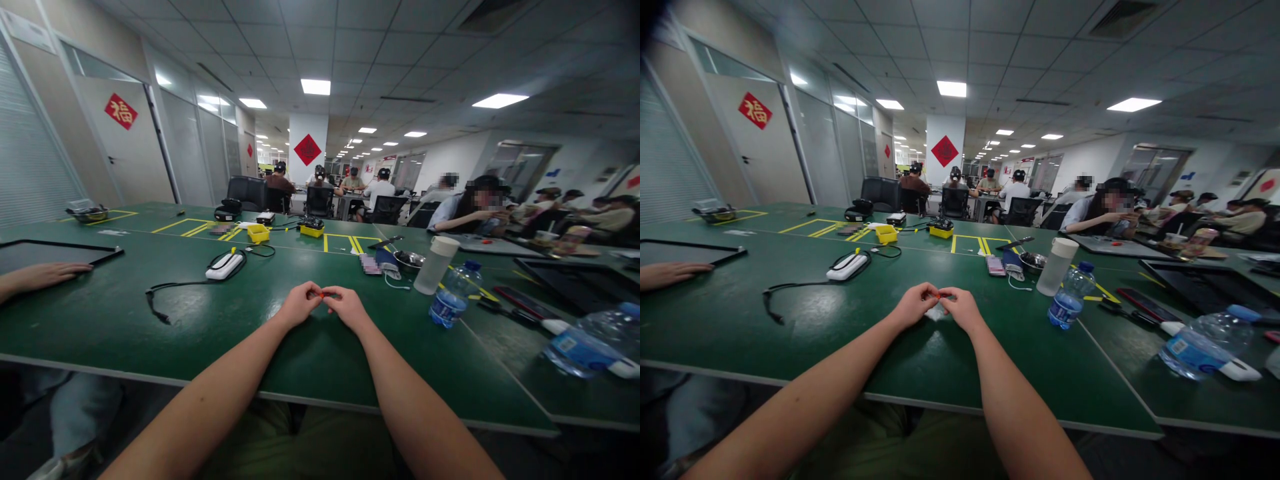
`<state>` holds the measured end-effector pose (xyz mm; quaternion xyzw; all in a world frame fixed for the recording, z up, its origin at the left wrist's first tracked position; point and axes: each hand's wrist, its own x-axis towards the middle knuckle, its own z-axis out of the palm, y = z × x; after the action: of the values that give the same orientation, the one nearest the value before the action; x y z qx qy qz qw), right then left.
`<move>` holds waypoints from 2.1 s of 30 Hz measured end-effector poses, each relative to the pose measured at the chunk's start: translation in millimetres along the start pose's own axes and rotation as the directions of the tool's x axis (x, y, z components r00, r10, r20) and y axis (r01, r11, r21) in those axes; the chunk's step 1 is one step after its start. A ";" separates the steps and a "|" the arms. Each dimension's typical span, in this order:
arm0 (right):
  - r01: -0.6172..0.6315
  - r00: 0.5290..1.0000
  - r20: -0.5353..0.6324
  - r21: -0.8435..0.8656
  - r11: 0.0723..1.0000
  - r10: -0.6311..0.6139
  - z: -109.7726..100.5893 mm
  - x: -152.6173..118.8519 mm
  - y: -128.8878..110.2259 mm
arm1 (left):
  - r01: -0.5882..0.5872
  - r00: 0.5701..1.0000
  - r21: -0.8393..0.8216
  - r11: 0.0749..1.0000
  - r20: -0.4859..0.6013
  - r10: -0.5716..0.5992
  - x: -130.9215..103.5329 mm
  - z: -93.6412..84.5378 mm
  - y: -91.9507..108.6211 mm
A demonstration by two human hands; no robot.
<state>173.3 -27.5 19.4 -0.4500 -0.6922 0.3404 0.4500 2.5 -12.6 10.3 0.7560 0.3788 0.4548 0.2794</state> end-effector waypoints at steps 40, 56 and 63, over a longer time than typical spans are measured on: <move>-0.111 0.993 0.012 0.338 0.935 0.113 5.6 3.0 9.8 | 0.039 0.999 0.007 0.999 0.002 -0.039 -1.1 -0.1 4.0; -0.129 0.992 0.032 0.233 0.964 0.125 3.6 2.8 3.8 | 0.076 0.993 -0.067 0.995 0.092 -0.070 -3.1 -5.0 14.3; -0.108 0.994 0.007 0.227 0.968 0.110 1.5 0.4 0.0 | 0.139 0.982 -0.157 0.978 0.146 -0.116 -2.6 -4.6 15.7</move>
<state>171.7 -27.3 19.0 -0.4339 -0.6217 0.4402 0.4810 2.6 -23.1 23.1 0.7334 0.3674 0.4133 0.3953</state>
